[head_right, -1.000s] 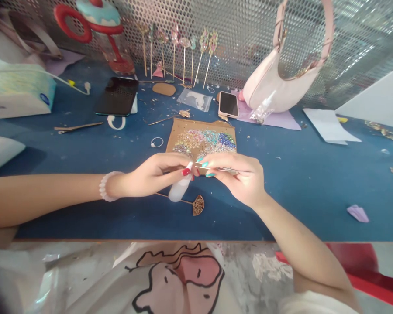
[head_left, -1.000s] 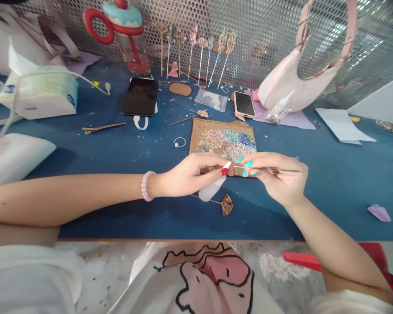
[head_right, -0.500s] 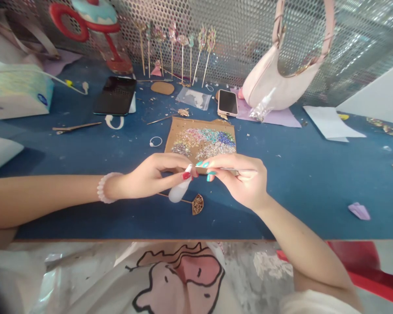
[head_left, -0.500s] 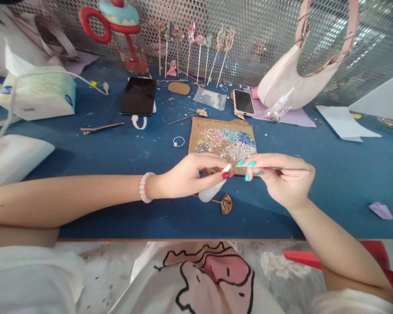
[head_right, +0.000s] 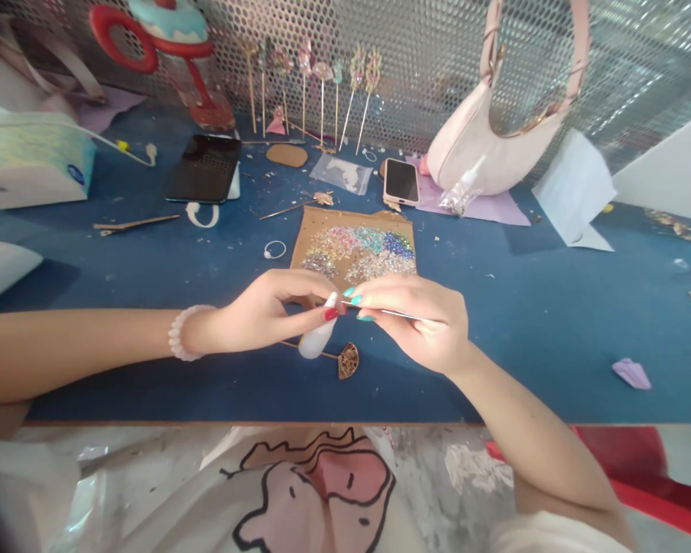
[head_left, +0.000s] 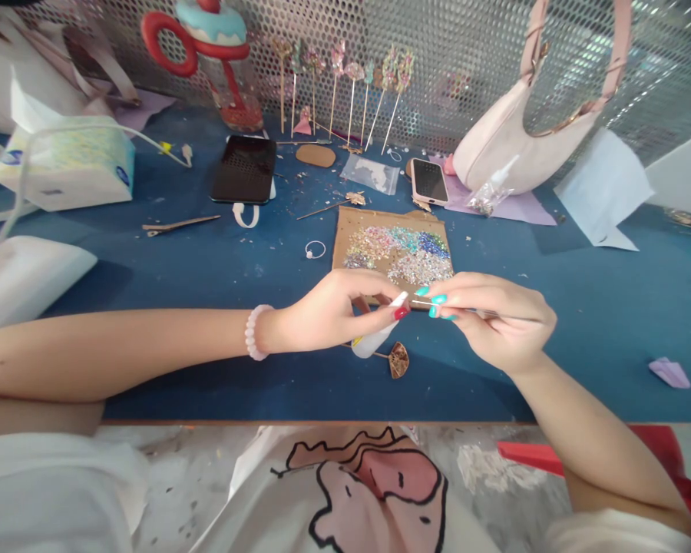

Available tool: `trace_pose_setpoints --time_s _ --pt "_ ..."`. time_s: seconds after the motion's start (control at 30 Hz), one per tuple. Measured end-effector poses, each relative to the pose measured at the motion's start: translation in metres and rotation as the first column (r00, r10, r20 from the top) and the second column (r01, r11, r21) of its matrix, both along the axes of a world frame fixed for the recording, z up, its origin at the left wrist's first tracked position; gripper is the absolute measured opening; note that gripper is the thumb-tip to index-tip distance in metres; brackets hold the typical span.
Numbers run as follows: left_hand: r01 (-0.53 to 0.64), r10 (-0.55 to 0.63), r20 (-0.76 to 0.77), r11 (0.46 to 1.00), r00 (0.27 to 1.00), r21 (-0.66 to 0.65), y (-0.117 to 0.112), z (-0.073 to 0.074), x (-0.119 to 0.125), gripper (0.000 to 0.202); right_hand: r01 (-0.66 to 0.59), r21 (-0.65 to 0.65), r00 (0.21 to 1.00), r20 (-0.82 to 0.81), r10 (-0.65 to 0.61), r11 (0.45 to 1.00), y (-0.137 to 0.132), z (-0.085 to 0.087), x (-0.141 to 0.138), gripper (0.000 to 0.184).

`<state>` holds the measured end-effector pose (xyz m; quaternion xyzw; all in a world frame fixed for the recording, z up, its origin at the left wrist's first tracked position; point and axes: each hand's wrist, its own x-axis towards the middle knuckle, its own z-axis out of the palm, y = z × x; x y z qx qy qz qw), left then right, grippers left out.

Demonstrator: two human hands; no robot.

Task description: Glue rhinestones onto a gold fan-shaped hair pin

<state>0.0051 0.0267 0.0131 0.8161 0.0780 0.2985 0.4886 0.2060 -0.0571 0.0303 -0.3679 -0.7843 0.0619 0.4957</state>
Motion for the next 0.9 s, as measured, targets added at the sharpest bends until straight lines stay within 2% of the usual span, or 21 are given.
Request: trace_pose_setpoints --time_s 0.3,0.5,0.63,0.77,0.9 --pt "0.005 -0.004 -0.027 0.999 1.000 0.035 -0.0013 0.0037 -0.0006 0.015 -0.036 -0.092 0.988 -0.155 0.022 0.995 -0.0017 -0.0013 -0.0011 0.028" --pt "0.024 -0.023 -0.010 0.998 1.000 0.051 -0.0008 0.0015 -0.0008 0.016 -0.026 -0.195 0.961 -0.274 -0.028 0.980 -0.0008 -0.0024 -0.0032 0.015" --pt "0.037 -0.038 0.003 0.997 0.999 0.066 0.0006 -0.0008 -0.0012 0.019 -0.075 -0.212 0.945 -0.326 0.002 0.974 0.0012 -0.0028 -0.0038 0.015" --pt "0.023 -0.024 0.015 0.995 1.000 0.093 0.0026 -0.0029 -0.0008 0.019 -0.071 -0.218 0.948 -0.317 -0.002 0.973 0.0022 -0.0040 -0.0018 0.013" --pt "0.031 -0.035 0.033 0.994 0.999 0.108 0.0039 -0.0046 -0.0010 0.018 -0.069 -0.171 0.966 -0.256 0.023 0.983 0.0028 -0.0044 0.0010 0.015"
